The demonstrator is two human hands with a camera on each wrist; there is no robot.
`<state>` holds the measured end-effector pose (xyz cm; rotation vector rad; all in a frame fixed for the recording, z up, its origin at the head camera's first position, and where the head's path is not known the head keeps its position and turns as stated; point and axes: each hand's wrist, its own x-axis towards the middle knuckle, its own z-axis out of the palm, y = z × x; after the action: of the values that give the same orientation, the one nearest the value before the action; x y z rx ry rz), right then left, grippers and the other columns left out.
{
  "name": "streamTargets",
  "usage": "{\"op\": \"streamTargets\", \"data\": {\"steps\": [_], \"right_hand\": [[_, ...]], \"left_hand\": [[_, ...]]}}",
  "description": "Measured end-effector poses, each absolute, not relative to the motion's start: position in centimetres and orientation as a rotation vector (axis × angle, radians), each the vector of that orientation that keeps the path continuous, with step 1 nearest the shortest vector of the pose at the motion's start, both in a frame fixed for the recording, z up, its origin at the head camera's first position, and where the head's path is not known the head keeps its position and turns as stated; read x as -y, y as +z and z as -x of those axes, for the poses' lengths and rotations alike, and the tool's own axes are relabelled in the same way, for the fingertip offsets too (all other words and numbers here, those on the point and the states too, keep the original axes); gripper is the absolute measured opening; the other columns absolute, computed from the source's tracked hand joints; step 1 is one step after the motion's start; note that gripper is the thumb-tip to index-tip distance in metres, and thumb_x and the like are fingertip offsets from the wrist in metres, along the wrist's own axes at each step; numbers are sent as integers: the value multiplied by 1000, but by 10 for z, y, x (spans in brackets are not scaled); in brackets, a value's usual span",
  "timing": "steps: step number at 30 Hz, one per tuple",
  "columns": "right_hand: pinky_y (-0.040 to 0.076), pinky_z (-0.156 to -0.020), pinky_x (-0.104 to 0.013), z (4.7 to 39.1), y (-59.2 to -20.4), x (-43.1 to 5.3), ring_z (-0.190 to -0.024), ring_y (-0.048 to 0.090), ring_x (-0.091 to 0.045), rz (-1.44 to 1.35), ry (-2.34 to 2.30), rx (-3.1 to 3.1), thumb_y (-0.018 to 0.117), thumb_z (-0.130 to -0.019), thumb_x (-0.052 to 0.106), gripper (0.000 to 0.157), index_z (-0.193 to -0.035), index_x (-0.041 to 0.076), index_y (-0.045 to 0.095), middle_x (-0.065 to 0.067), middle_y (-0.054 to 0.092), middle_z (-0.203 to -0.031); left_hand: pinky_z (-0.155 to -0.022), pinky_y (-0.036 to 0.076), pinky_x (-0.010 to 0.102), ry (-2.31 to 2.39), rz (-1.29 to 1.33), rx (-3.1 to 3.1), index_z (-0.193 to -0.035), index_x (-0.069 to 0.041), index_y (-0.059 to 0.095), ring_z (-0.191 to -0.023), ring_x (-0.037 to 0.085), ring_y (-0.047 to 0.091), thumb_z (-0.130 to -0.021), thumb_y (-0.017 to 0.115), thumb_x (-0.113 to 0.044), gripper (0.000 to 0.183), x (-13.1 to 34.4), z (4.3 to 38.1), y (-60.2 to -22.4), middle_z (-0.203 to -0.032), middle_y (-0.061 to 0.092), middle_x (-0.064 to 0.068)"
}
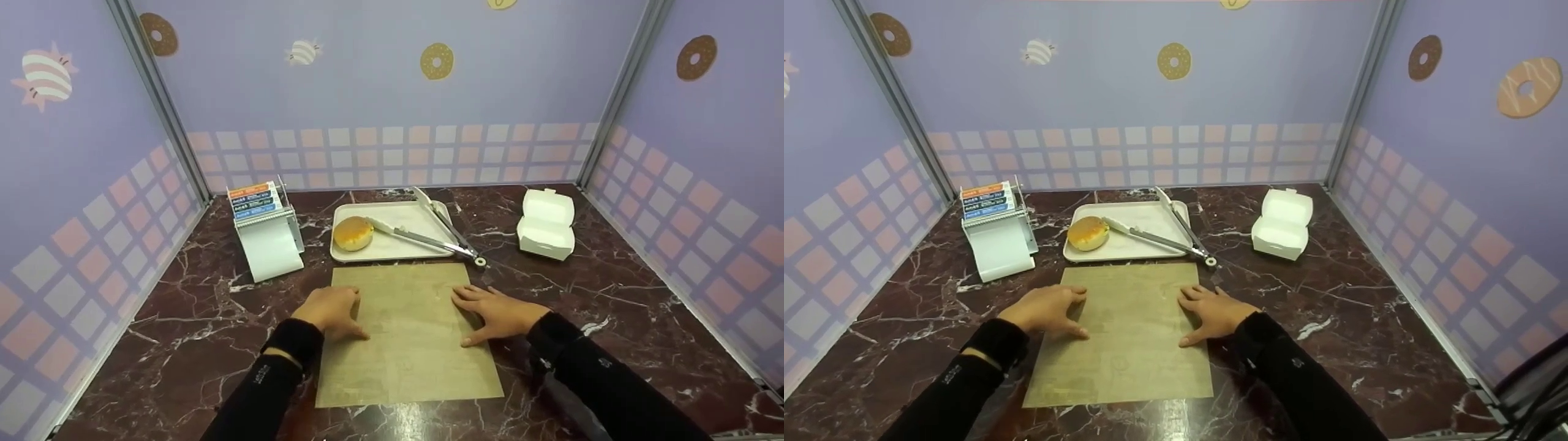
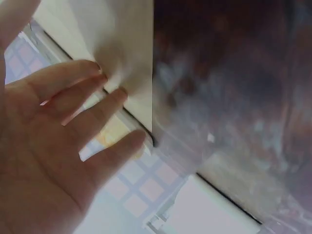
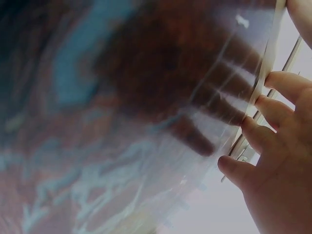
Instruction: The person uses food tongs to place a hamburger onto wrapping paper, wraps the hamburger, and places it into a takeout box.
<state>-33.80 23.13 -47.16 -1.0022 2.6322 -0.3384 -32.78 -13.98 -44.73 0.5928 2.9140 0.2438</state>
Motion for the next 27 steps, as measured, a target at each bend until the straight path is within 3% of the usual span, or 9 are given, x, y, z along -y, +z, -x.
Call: {"op": "streamTargets", "data": {"steps": [1,2,4,8,21,27], "right_hand": [[14,-125,-71,338,-471,-231,-161,17,-47,1001,-339,-2631,78,-92,56,102,-164,-1,34,-24,22,-174],[14,-125,-71,338,-471,-231,-161,17,-46,1002,-338,-2630,78,-92,56,102,-164,-1,34,-24,22,-174],[15,-125,-72,339,-471,-232,-161,17,-46,1006,-342,-2629,79,-92,56,102,-164,-2,34,-24,22,-174],[15,-125,-72,338,-471,-232,-161,17,-47,1011,-348,-2629,79,-92,54,101,-163,-2,35,-24,22,-173],[15,-125,-70,335,-474,-230,-161,17,-47,1011,-352,-2633,79,-92,54,100,-163,-1,36,-22,23,-174],[16,-125,-71,335,-472,-234,-160,17,-47,1009,-361,-2638,80,-92,53,100,-163,-2,35,-23,22,-174]], "left_hand": [[-94,57,52,267,-585,-2942,-100,-7,74,-103,34,71,-79,92,-48,50,141,333,-446,-114,76,9],[-92,58,52,297,-577,-2963,-97,-9,74,-99,32,72,-81,92,-44,43,144,340,-444,-107,76,8],[-93,58,53,354,-565,-3004,-101,-9,77,-103,33,72,-86,89,-36,34,148,353,-441,-109,78,10],[-103,54,57,438,-534,-3089,-127,-5,77,-121,41,68,-92,84,-24,40,160,378,-433,-129,74,18],[-98,56,58,538,-395,-3215,-114,-3,82,-113,46,70,-91,83,-12,25,170,423,-453,-121,76,20],[-98,57,54,607,-369,-3257,-101,1,83,-106,43,74,-84,87,-5,18,158,438,-466,-107,80,18]]}}
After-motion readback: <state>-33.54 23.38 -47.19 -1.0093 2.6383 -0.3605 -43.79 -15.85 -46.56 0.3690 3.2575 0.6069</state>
